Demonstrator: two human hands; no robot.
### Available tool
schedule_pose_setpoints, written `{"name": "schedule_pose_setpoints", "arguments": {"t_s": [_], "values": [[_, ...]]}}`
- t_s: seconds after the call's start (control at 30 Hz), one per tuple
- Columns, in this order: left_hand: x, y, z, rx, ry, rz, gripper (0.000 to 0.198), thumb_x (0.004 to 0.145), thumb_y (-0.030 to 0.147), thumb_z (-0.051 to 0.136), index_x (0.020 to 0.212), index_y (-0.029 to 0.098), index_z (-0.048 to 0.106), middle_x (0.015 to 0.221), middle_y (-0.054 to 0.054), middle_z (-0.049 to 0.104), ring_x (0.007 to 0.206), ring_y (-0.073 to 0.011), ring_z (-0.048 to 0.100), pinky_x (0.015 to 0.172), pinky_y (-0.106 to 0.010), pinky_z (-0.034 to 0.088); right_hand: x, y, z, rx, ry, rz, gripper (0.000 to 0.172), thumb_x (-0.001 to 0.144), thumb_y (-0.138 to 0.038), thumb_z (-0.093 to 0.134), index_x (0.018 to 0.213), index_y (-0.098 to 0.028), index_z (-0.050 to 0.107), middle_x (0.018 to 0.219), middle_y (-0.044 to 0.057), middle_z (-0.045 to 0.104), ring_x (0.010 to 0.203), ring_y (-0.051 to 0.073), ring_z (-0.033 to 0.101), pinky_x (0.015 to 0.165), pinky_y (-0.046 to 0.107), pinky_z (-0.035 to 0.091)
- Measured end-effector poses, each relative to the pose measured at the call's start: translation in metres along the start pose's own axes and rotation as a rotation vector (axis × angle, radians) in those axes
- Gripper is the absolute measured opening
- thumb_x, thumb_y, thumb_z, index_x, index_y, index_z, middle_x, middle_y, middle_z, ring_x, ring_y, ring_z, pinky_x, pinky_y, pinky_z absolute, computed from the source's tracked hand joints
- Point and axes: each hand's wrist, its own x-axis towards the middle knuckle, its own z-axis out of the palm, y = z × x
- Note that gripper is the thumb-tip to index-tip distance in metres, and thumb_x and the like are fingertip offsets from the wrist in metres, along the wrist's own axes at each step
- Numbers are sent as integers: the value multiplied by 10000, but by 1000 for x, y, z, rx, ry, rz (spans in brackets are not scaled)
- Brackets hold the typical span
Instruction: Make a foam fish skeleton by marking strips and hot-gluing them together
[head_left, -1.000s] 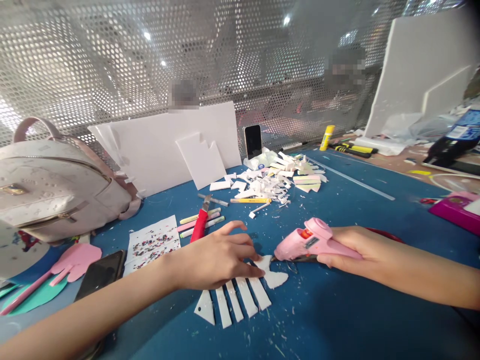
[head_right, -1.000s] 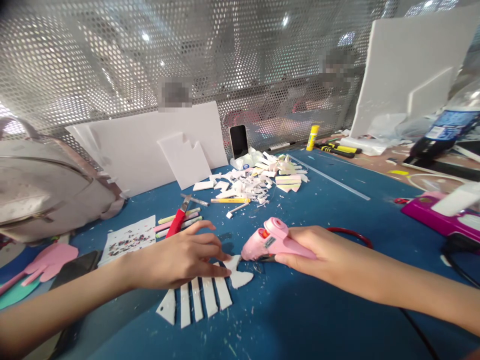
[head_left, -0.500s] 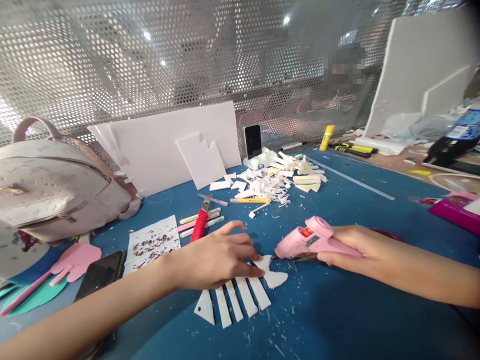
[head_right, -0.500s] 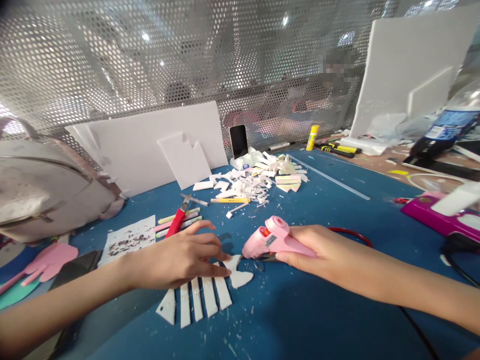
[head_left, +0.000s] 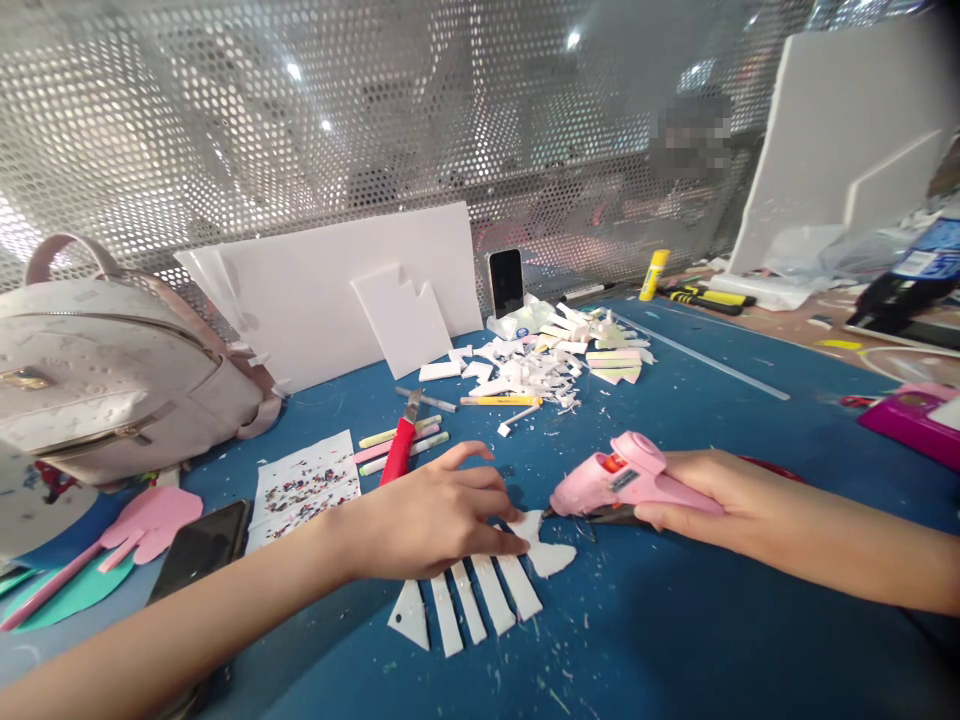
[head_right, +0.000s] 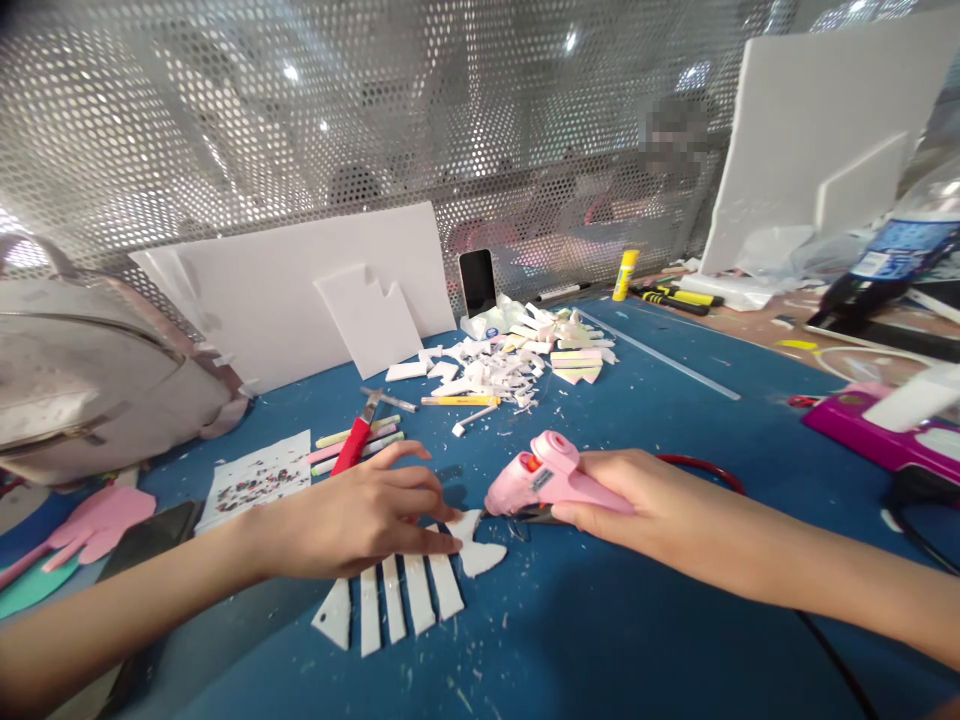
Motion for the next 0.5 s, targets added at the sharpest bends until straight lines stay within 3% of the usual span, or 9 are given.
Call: {"name": "schedule_pose_setpoints", "arguments": {"t_s": [0.13, 0.23, 0.5], "values": [[-1, -1, 1, -1, -5, 6, 385, 1045, 134, 377, 1293, 229, 656, 1312, -44, 669, 1167, -222, 612, 1164, -476, 244, 1, 9, 1, -20, 16, -8, 417, 924, -648, 500, 1043, -345, 760, 1084, -8, 782, 1031, 329, 698, 918, 327, 527], [0, -1, 1, -2, -4, 6, 384, 1044, 132, 382, 1298, 224, 655, 1313, -50, 669, 1169, -223, 611, 1163, -477, 247, 1, 13, 1, -14, -12, -6, 380, 930, -625, 520, 1029, -348, 761, 1049, -13, 783, 985, 313, 703, 938, 330, 516], [0, 1, 0, -14, 5, -3, 370, 1029, 119, 413, 1275, 224, 669, 1294, -55, 682, 1152, -225, 631, 1153, -485, 287, 0, -2, -1, -6, 1, 39, 435, 905, -656, 531, 1093, -345, 771, 1156, -9, 773, 1105, 355, 685, 938, 355, 536]]}}
